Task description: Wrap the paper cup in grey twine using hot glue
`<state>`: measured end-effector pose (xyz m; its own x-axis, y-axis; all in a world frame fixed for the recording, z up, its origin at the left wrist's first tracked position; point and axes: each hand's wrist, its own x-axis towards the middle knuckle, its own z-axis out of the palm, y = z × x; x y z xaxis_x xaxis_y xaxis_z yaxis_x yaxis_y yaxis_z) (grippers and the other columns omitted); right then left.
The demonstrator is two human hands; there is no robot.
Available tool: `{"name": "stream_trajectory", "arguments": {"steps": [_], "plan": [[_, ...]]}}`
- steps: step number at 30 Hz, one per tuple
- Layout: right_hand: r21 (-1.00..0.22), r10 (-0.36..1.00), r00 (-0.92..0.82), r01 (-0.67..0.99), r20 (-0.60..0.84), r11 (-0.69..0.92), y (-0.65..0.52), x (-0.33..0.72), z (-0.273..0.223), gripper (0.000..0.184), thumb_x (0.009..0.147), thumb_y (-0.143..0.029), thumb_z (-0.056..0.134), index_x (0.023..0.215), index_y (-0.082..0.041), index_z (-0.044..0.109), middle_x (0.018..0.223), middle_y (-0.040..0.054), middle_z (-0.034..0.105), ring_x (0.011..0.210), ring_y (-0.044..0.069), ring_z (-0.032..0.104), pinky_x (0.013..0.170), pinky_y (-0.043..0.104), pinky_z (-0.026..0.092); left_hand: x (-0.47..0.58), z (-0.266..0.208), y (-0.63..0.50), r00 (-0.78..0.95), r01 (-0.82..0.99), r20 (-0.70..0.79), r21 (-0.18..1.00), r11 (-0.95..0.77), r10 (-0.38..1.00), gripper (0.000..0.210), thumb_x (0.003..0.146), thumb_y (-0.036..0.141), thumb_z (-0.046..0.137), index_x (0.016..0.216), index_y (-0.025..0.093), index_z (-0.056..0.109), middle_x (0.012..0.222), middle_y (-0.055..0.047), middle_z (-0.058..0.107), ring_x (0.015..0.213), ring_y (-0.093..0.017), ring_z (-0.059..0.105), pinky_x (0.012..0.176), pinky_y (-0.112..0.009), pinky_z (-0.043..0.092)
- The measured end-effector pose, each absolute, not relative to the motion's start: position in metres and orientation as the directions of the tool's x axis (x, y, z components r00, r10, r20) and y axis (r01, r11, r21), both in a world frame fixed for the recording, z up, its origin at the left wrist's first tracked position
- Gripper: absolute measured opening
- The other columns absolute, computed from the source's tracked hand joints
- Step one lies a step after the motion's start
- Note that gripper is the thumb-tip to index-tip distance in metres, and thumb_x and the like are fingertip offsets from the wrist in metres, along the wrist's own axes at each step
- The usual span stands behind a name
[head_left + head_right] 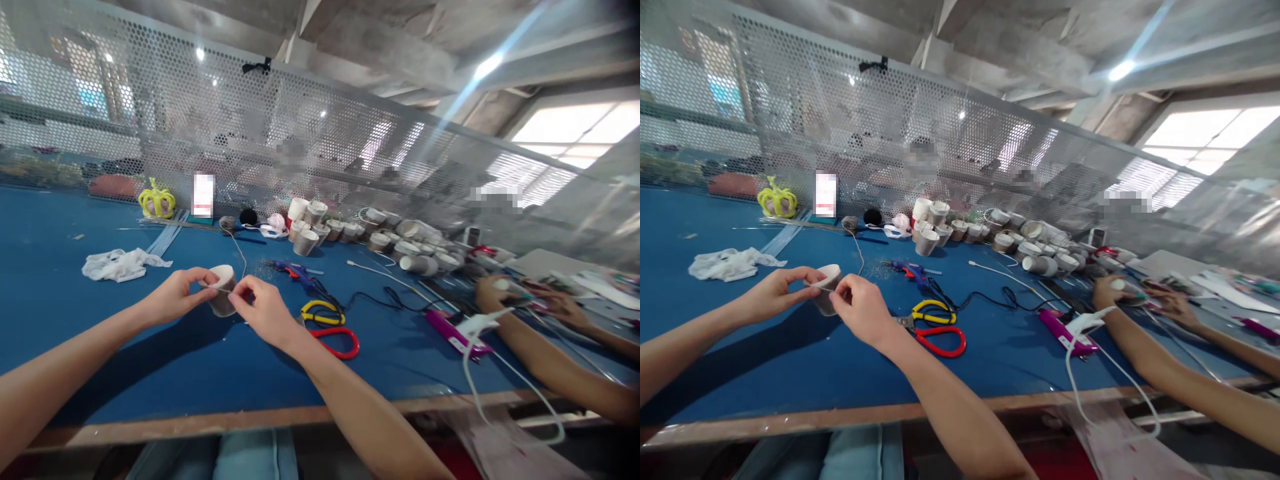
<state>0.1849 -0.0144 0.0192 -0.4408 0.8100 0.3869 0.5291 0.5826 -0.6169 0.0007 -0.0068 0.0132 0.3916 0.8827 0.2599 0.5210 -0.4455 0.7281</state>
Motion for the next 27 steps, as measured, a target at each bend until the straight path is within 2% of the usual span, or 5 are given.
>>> {"name": "stream_trajectory", "arguments": {"steps": [3, 10, 19, 27], "plan": [[-0.729, 0.840, -0.439, 0.453, 0.318, 0.513, -0.013, 0.193, 0.026, 0.011, 0.078, -0.026, 0.045, 0.073, -0.017, 0.046, 0.059, -0.0030, 0.050, 0.051, 0.008, 0.044, 0.050, 0.020, 0.035, 0.002, 0.015, -0.009, 0.433, 0.512, 0.236, 0.730, -0.453, 0.870, 0.028, 0.076, 0.038, 0.045, 0.082, 0.014, 0.056, 0.088, -0.008, 0.063, 0.085, -0.020, 0.056, 0.081, -0.032, 0.040], [-0.635, 0.813, -0.412, 0.510, 0.411, 0.580, -0.010, 0.204, 0.035, 0.013, 0.076, -0.027, 0.048, 0.069, -0.016, 0.051, 0.053, -0.0051, 0.039, 0.049, 0.006, 0.036, 0.050, 0.019, 0.031, 0.003, 0.019, -0.013, 0.513, 0.486, 0.232, 0.715, -0.503, 0.826, 0.024, 0.078, 0.036, 0.045, 0.080, 0.014, 0.055, 0.088, -0.006, 0.063, 0.083, -0.018, 0.056, 0.080, -0.030, 0.041], [-0.723, 0.847, -0.448, 0.480, 0.286, 0.497, -0.009, 0.209, 0.034, 0.013, 0.074, -0.027, 0.048, 0.069, -0.015, 0.050, 0.053, -0.0050, 0.038, 0.049, 0.006, 0.032, 0.046, 0.018, 0.028, 0.002, 0.024, -0.015, 0.571, 0.358, 0.182, 0.823, -0.442, 0.801, 0.023, 0.077, 0.037, 0.047, 0.071, 0.015, 0.052, 0.088, -0.005, 0.063, 0.088, -0.019, 0.055, 0.080, -0.030, 0.041], [-0.744, 0.851, -0.456, 0.467, 0.261, 0.478, -0.011, 0.209, 0.036, 0.013, 0.074, -0.027, 0.048, 0.069, -0.015, 0.050, 0.054, -0.0047, 0.039, 0.050, 0.006, 0.033, 0.048, 0.019, 0.028, -0.001, 0.024, -0.016, 0.587, 0.308, 0.108, 0.887, -0.344, 0.803, 0.024, 0.075, 0.038, 0.049, 0.072, 0.015, 0.052, 0.086, -0.006, 0.062, 0.088, -0.020, 0.054, 0.079, -0.032, 0.042]]}}
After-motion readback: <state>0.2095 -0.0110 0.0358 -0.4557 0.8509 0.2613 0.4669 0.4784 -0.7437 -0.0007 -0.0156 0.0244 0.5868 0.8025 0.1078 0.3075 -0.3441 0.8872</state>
